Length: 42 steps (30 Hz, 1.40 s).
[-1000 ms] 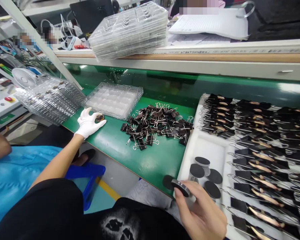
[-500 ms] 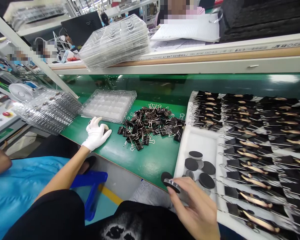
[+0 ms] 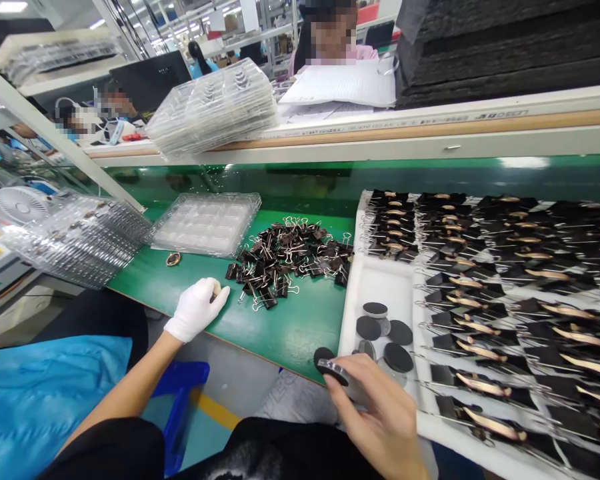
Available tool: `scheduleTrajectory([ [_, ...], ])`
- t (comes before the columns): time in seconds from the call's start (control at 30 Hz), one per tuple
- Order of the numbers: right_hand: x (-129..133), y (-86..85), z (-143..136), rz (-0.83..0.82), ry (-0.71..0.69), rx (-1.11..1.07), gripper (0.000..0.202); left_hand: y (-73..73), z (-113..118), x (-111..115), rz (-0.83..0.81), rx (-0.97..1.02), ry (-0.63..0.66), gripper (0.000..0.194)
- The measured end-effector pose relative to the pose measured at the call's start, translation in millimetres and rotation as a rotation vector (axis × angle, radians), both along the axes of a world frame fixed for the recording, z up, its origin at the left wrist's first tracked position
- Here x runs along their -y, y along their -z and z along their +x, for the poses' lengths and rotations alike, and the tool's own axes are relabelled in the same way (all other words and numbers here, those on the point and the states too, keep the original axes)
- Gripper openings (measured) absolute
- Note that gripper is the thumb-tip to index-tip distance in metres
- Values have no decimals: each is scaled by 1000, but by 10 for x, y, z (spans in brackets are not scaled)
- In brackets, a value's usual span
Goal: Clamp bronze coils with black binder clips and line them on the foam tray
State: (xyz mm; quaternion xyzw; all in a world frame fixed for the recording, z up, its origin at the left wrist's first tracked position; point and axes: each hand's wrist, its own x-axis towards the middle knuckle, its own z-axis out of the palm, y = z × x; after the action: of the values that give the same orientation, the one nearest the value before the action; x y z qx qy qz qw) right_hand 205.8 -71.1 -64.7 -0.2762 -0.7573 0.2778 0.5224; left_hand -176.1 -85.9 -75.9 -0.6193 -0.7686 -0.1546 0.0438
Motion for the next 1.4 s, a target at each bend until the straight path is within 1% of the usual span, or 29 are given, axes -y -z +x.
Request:
scheduleTrajectory([
  [0.07,2,8,0,-8,11,-6,20,-37,31,11,38,61,-21,28],
  [0.13,6,28,-4,-4,27,-18,20,-113,121,-9,83,133,-27,24],
  [0.2,12,51,-15,-3,37,-33,21,-234,310,-78,107,209,-5,25],
  [0.27,19,58,-29,-41,61,-67,21,-393,603,-207,62,368,68,31],
  [0.33,18,33,-39,-132,131,-129,19,-565,957,-394,-132,866,232,39],
  [0.37,12,6,-41,-181,177,-165,17,-647,1136,-504,-227,1031,315,43],
  [0.4,1,-29,-40,-221,225,-197,16,-720,1304,-619,-321,1154,385,47],
  [0.47,-33,-116,-29,-263,304,-223,17,-837,1588,-847,-472,1401,417,51],
  [0.53,-78,-210,-7,-251,359,-225,21,-915,1789,-1039,-594,1581,420,48],
  [0.6,-121,-295,18,-218,405,-233,25,-964,1915,-1171,-672,1677,456,41],
  [0.63,-141,-331,29,-194,427,-237,26,-980,1955,-1214,-678,1688,489,40],
  [0.7,-179,-383,43,-137,480,-215,30,-1000,1999,-1261,-605,1624,563,41],
  [0.77,-223,-405,45,-45,557,-136,38,-1012,2006,-1273,-497,1451,626,38],
  [0.83,-275,-401,31,84,655,-36,47,-1028,1987,-1266,-437,1262,673,30],
  [0.9,-331,-381,3,222,737,49,53,-1057,1951,-1249,-429,1149,714,23],
  [1.0,-399,-349,-56,332,774,111,58,-1104,1893,-1221,-430,1079,770,24],
  [1.1,-428,-338,-106,355,785,85,59,-1124,1857,-1201,-462,1064,781,30],
  [1.17,-430,-339,-122,383,788,79,59,-1127,1850,-1193,-499,1111,788,30],
  [1.27,-417,-330,-128,414,744,139,64,-1145,1854,-1189,-565,1225,817,34],
  [1.4,-369,-278,-114,396,653,230,68,-1184,1841,-1206,-682,1312,875,40],
])
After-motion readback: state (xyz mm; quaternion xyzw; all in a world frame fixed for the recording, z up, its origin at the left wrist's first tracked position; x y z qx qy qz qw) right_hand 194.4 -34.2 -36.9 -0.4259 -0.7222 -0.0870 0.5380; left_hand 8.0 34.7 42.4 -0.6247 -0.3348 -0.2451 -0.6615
